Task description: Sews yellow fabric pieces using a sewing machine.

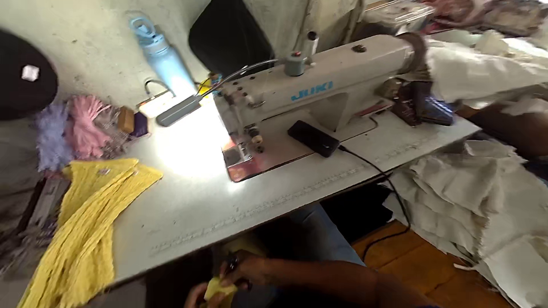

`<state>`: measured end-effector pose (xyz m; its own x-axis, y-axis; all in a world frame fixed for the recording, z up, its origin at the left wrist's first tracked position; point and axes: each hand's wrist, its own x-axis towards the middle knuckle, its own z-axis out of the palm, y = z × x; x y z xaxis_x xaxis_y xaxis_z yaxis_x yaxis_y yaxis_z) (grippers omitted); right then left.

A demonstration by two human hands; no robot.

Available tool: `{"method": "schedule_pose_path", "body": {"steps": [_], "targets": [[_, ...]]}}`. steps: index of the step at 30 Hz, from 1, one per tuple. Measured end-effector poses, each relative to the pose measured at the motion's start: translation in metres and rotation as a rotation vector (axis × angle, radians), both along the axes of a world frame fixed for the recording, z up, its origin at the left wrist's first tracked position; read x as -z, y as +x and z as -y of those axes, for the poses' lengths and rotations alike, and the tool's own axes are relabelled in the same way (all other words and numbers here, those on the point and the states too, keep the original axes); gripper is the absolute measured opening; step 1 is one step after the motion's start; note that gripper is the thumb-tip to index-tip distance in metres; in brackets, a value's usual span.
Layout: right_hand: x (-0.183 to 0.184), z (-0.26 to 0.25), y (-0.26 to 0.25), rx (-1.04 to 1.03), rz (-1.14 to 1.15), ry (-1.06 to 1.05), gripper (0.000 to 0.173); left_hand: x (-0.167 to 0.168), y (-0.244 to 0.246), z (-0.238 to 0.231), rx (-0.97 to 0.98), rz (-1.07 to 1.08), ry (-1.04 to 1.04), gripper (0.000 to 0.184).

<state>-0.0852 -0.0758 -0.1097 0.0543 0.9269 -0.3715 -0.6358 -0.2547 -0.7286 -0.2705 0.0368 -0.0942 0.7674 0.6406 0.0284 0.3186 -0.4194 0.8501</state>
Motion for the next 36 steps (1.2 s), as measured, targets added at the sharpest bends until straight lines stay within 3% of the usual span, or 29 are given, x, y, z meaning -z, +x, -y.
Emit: {"method": "schedule_pose_path", "body": {"steps": [3,6,17,20,26,28,32,34,36], "targets": [[-0.008,0.003,0.006,-0.004,0.047,-0.019,0.026,-0.015,0.016,0.012,-0.142,-0.067,0.033,0.031],[-0.011,0.006,0.011,-0.027,0.084,-0.03,0.029,-0.019,0.017,0.011,-0.218,-0.013,0.015,0.024],[-0.019,0.006,0.014,0.123,0.066,-0.166,0.016,-0.003,-0.011,0.0,-0.245,0.203,-0.066,0.013],[-0.02,0.013,0.018,0.186,0.099,-0.245,0.006,-0.004,-0.029,-0.006,-0.145,0.04,-0.066,0.014],[-0.024,0.071,0.044,0.174,0.514,-0.129,0.011,0.004,-0.047,-0.019,0.256,-0.677,-0.171,0.02],[-0.034,0.095,0.051,0.262,0.594,-0.107,0.009,-0.013,-0.036,-0.029,0.347,-0.678,-0.183,0.022],[-0.053,0.127,0.06,0.418,0.606,-0.03,0.018,-0.1,0.024,-0.058,0.317,-0.243,-0.052,0.025],[-0.063,0.13,0.062,0.463,0.623,0.02,0.022,-0.146,0.066,-0.083,0.237,-0.169,0.107,0.027],[-0.073,0.129,0.062,0.505,0.66,0.049,0.024,-0.165,0.108,-0.121,0.142,-0.108,0.371,0.025]]}}
